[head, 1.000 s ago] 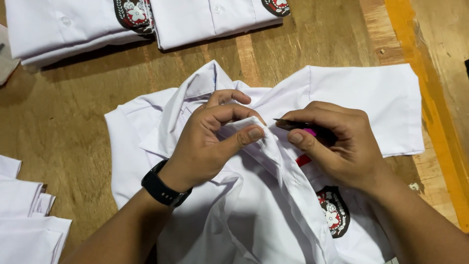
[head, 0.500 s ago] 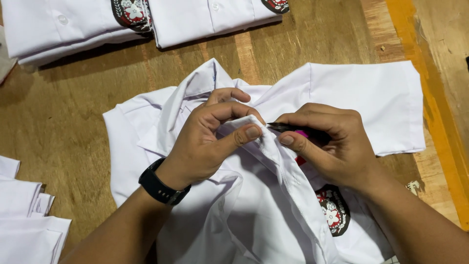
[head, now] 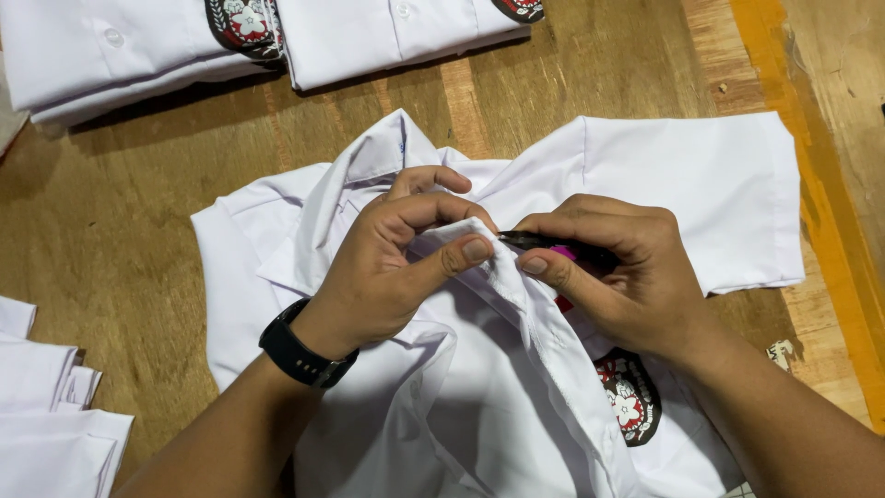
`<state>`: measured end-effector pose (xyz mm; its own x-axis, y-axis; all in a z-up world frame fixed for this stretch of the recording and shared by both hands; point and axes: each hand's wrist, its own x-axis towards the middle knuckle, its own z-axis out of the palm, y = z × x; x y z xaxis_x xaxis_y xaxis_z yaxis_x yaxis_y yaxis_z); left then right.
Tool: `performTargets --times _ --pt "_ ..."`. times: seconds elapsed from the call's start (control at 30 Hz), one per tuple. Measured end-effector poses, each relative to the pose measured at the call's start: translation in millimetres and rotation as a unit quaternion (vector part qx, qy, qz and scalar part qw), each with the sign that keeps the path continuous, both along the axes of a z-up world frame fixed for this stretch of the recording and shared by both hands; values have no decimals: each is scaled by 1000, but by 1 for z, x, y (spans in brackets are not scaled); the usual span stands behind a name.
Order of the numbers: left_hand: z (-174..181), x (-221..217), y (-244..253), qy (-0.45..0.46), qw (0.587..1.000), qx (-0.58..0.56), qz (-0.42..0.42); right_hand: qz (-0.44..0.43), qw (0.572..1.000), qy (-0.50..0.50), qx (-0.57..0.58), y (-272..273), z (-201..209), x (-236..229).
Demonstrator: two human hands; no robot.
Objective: The person uses small scissors to trim loose threads from the collar, placket, and pocket area of a white shirt. They carefully snip small fibers from the fabric edges and around the embroidered emblem while the shirt lies flat on a wooden table.
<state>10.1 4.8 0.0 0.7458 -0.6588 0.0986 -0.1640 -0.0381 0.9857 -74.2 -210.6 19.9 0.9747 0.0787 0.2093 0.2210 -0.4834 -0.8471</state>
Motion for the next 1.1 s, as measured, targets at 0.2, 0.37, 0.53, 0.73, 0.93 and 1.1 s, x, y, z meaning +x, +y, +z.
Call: performTargets --times 0.2,0.37,0.53,0.73,0.93,1.1 --pt "0 0 0 6 1000 0 0 -3 1000 0 -3 1 0 0" --pt "2 0 0 6 1000 5 -2 -8 1000 5 3 4 3 0" --pt "1 0 0 -2 1000 5 -1 -7 1000 5 -1 3 2 0" --pt "1 0 -1 -3 1000 4 0 -11 1000 10 -1 3 1 -1" --pt "2 0 -1 -3 1000 2 -1 -5 1000 -11 -2 0 3 0" --pt "-2 1 -1 -6 1000 -5 1 -4 999 -40 -35 -1 5 -1"
